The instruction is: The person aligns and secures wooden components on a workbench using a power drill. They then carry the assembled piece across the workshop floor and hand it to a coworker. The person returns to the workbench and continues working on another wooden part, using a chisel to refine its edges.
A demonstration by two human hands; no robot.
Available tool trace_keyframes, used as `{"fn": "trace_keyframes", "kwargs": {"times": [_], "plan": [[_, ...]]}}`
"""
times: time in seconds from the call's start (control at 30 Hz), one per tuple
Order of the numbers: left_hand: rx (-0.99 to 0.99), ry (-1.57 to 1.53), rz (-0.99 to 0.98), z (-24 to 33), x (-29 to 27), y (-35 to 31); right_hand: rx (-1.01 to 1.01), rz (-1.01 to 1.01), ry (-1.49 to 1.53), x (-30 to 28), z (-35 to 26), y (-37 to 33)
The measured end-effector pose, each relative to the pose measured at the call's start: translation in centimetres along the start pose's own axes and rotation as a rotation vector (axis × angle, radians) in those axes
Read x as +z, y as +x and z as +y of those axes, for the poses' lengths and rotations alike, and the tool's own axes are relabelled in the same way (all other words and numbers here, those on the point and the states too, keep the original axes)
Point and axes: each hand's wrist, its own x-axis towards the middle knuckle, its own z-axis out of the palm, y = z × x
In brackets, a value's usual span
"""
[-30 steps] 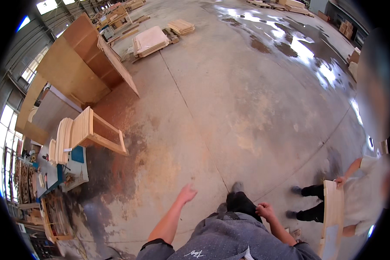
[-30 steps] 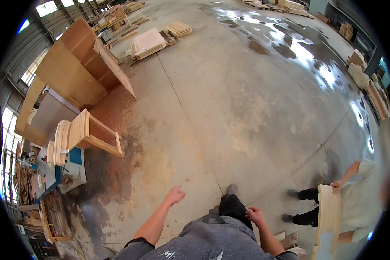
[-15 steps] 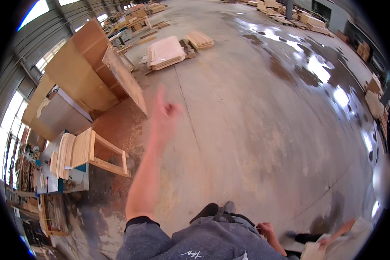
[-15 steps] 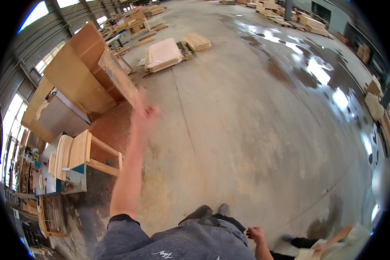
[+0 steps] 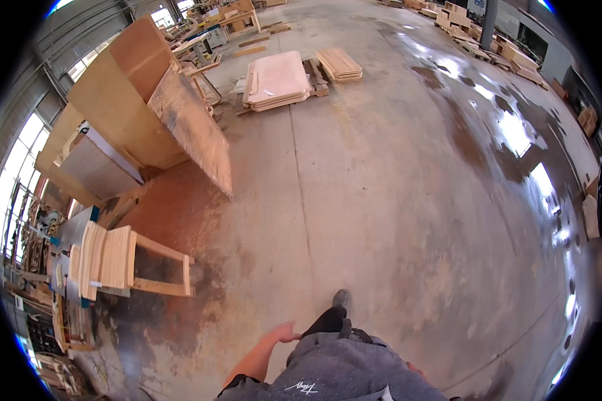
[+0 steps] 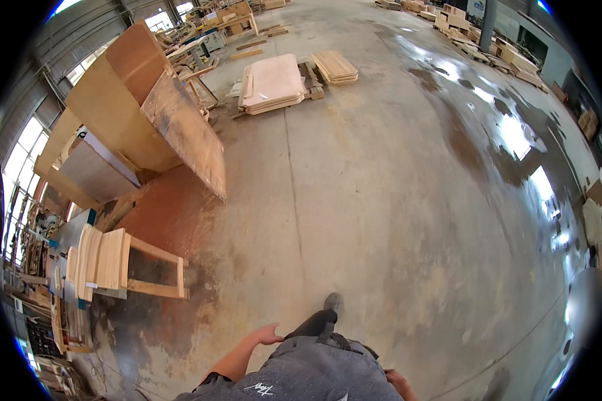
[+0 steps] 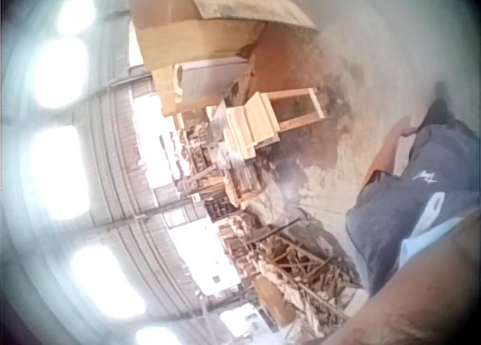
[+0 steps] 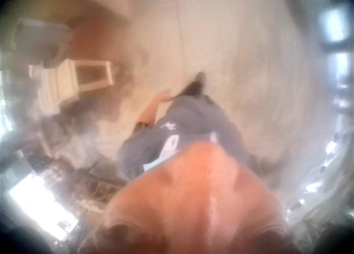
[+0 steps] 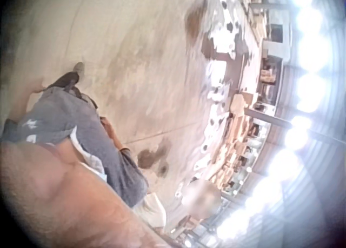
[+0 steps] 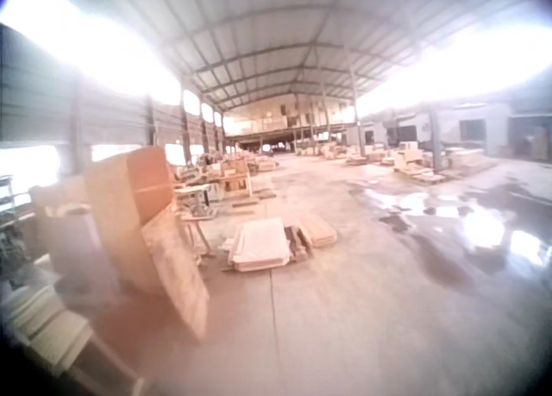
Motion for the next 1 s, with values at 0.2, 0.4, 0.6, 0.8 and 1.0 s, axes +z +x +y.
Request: {"fn": "trace_keyframes", "kwargs": {"times": [0.2,0.4,0.6,0.8,1.0], "plan": [[0.019,-0.074,0.162,8.9,-20.3,12.0,0.069,-0.047,0.002,-10.4,-23.0,-3.1],[0.085,-0.286,0.322,17.3,-36.1,23.3,-0.005,-0.146,0.355,-21.2,-30.7,4.9],[-0.107,-0.217,0.274,16.6,-39.5,32.0,-0.131,-0.165,0.518,-35.1,-42.8,14.0],[-0.467,-0.659,0.205,16.0,-42.0,39.1,-0.135,-0.282,0.467,-47.5,-55.7,20.0],[-0.49,-0.654,0.115,15.9,-55.6,51.8,-0.037,-0.23,0.158,-56.1,-73.0,25.9]]}}
